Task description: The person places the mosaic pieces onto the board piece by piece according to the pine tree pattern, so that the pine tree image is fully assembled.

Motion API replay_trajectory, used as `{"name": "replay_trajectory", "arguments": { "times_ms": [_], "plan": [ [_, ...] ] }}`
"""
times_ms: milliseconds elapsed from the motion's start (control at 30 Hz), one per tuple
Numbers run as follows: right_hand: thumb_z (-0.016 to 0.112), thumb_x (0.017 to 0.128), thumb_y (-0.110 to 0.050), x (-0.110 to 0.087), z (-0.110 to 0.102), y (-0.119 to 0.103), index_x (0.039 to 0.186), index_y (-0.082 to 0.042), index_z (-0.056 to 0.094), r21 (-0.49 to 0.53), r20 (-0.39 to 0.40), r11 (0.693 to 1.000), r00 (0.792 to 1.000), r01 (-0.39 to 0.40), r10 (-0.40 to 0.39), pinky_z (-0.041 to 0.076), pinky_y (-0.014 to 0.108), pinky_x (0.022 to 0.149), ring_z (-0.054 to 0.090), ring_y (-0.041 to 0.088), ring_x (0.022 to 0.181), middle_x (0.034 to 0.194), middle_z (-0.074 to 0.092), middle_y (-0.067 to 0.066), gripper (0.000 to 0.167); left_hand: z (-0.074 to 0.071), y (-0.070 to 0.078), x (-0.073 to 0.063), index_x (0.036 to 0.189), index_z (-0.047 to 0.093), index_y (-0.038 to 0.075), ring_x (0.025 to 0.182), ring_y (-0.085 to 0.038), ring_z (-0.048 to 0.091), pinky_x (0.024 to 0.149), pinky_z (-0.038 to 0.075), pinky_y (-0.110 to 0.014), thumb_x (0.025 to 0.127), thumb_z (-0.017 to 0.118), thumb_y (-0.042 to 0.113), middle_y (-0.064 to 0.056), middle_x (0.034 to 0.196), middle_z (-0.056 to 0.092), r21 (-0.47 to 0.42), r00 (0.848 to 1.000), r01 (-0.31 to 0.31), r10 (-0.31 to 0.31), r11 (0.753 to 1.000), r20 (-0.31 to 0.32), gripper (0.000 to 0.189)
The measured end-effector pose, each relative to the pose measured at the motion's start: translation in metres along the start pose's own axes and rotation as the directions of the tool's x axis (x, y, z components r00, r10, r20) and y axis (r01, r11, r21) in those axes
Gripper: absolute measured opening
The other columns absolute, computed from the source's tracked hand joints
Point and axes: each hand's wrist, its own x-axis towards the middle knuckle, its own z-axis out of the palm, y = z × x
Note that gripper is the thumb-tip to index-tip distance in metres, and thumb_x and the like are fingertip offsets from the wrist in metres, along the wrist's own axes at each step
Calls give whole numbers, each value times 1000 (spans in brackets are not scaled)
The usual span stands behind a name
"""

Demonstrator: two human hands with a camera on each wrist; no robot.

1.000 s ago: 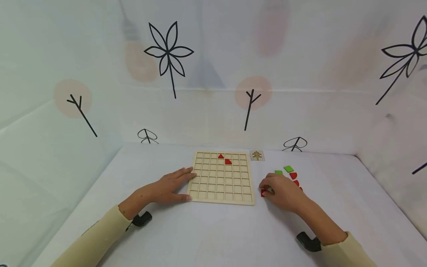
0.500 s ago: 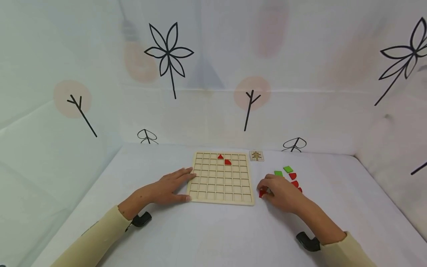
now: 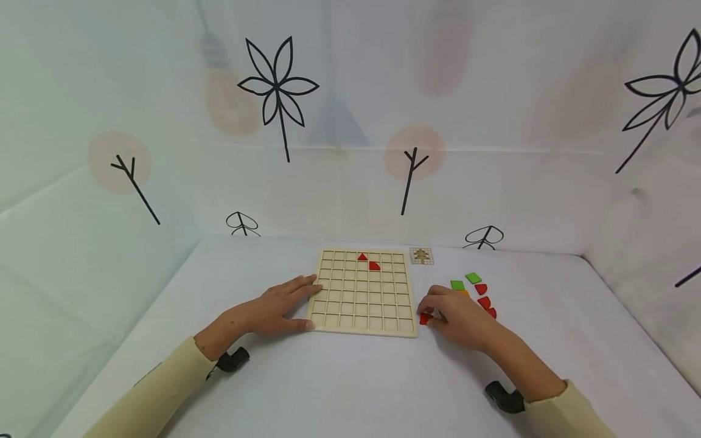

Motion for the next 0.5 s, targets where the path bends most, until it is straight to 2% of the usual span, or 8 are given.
{"name": "replay_trajectory", "arguments": {
  "times_ms": [100, 333, 500],
  "plan": [
    [84, 88, -2, 0, 1, -1, 106, -23, 75, -4, -2, 1000, 1000, -3, 3, 58, 26, 78, 59, 11, 92, 102, 63, -14, 29, 0, 0, 0, 170, 28, 23, 163, -35, 16, 126, 26, -60, 103, 62, 58, -2, 178, 15, 1, 1000, 6, -6, 1000, 2, 83],
    [86, 87, -3, 1, 0, -3, 100, -22, 67, 38, 12, 997, 998, -70, 69, 52, 24, 72, 55, 12, 85, 91, 60, -13, 30, 1, 0, 1, 170, 28, 24, 163, -34, 16, 126, 26, -60, 103, 63, 58, -2, 178, 15, 1, 1000, 6, -6, 1000, 3, 83],
    [84, 89, -1, 2, 0, -3, 107, -19, 69, 73, 24, 995, 997, -73, 72, 54, 24, 73, 56, 11, 85, 90, 62, -13, 30, 1, 0, 1, 169, 28, 23, 163, -35, 16, 126, 26, -60, 103, 62, 59, -3, 178, 16, 8, 1000, 1, -1, 1000, -1, 82]
  ]
}}
